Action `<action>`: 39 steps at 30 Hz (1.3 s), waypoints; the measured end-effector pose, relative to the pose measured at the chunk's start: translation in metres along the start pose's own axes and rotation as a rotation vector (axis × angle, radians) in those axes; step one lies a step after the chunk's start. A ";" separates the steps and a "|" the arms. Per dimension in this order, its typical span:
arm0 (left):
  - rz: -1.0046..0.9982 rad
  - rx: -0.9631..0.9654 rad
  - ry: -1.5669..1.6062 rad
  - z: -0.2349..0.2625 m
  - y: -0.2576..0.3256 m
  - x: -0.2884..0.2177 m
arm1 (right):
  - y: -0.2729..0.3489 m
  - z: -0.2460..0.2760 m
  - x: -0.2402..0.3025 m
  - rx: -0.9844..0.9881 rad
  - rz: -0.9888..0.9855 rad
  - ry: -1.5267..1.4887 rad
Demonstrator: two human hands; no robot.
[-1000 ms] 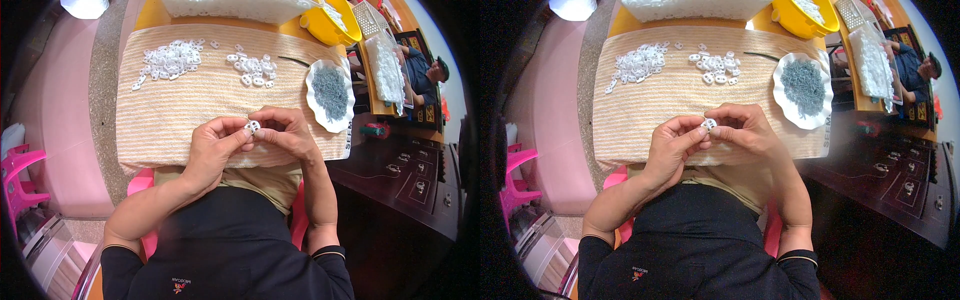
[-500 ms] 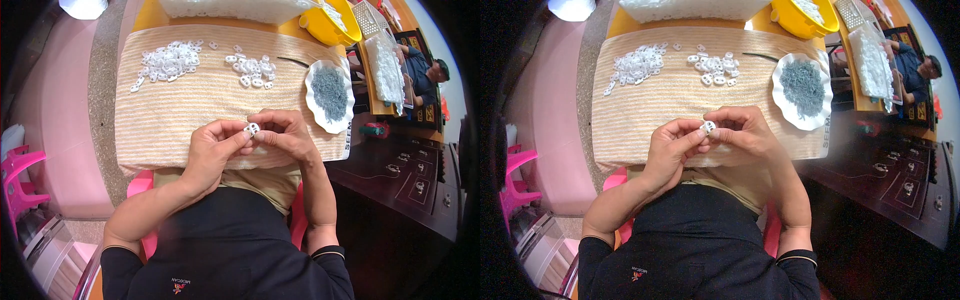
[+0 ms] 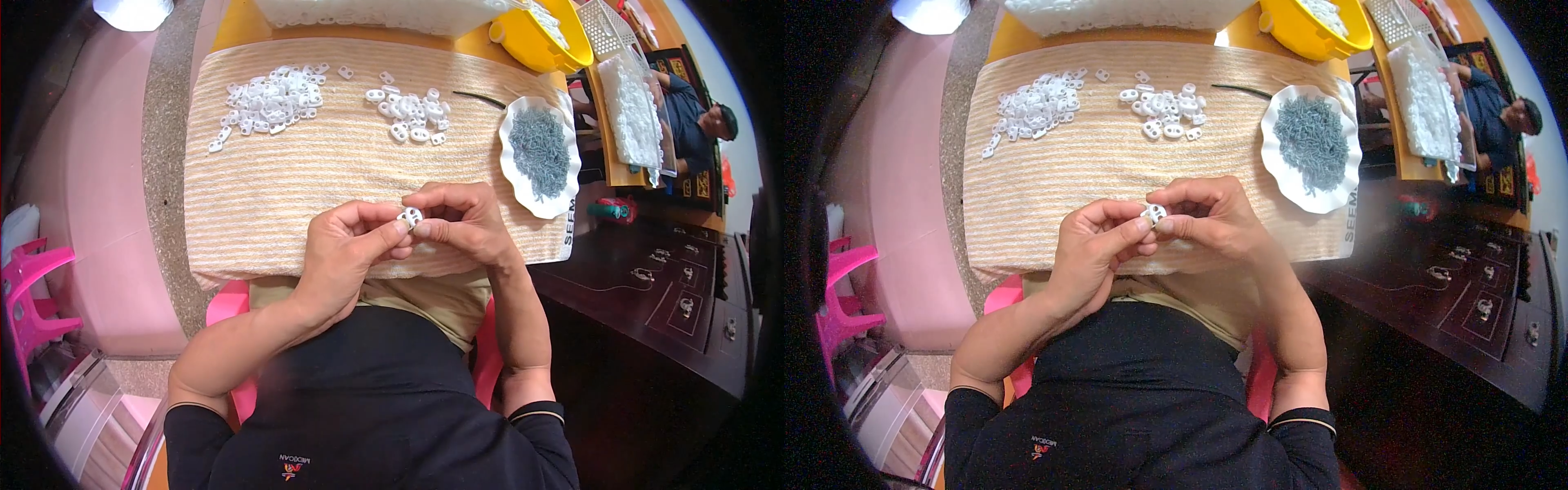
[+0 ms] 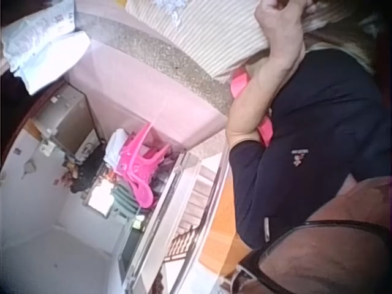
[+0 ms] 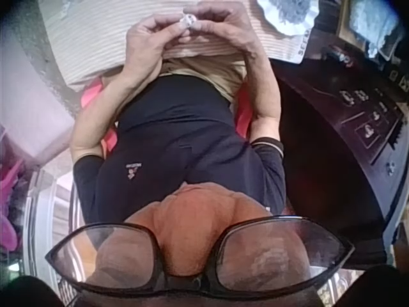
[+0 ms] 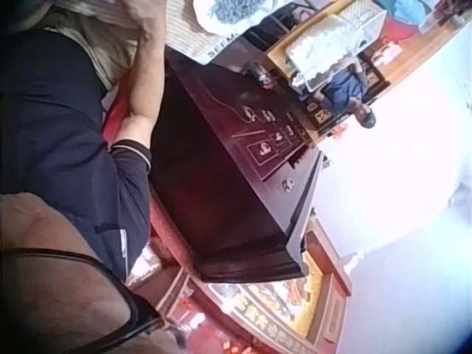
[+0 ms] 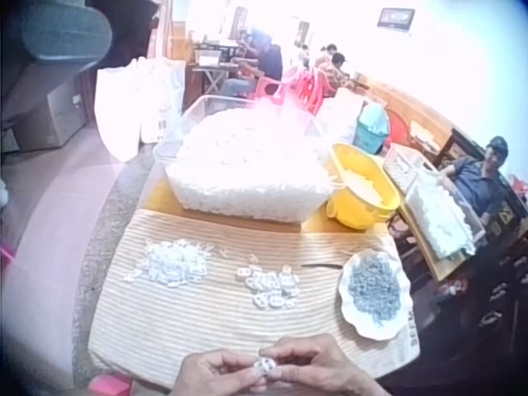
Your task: Manual assembly of small white plastic components at a workbench.
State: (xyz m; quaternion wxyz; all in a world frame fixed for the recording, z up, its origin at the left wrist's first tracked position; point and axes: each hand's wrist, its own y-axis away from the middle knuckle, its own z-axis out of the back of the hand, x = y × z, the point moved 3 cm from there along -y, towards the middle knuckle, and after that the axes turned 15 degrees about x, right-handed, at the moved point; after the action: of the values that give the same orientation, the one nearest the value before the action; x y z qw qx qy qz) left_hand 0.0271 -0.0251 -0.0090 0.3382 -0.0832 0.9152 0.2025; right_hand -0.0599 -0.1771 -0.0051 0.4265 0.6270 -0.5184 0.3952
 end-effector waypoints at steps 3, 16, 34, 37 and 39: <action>-0.005 -0.015 0.003 -0.002 0.001 0.001 | 0.000 -0.001 0.002 -0.008 -0.005 -0.034; 0.050 0.183 0.193 -0.004 -0.003 -0.001 | 0.007 -0.005 0.008 -0.006 0.036 -0.210; 0.009 0.298 0.214 -0.012 0.002 -0.008 | 0.004 -0.024 0.024 -0.025 0.189 -0.015; -0.008 0.316 0.208 -0.016 0.003 -0.008 | 0.008 -0.024 0.023 -0.040 0.225 0.029; -0.022 0.330 0.199 -0.016 0.004 -0.008 | 0.009 -0.026 0.024 -0.028 0.242 0.082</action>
State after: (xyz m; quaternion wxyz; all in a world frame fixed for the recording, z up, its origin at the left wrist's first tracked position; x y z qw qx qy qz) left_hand 0.0226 -0.0279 0.0084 0.2571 -0.0564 0.9640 0.0369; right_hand -0.0664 -0.1608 0.0270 0.4052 0.5373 -0.5778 0.4618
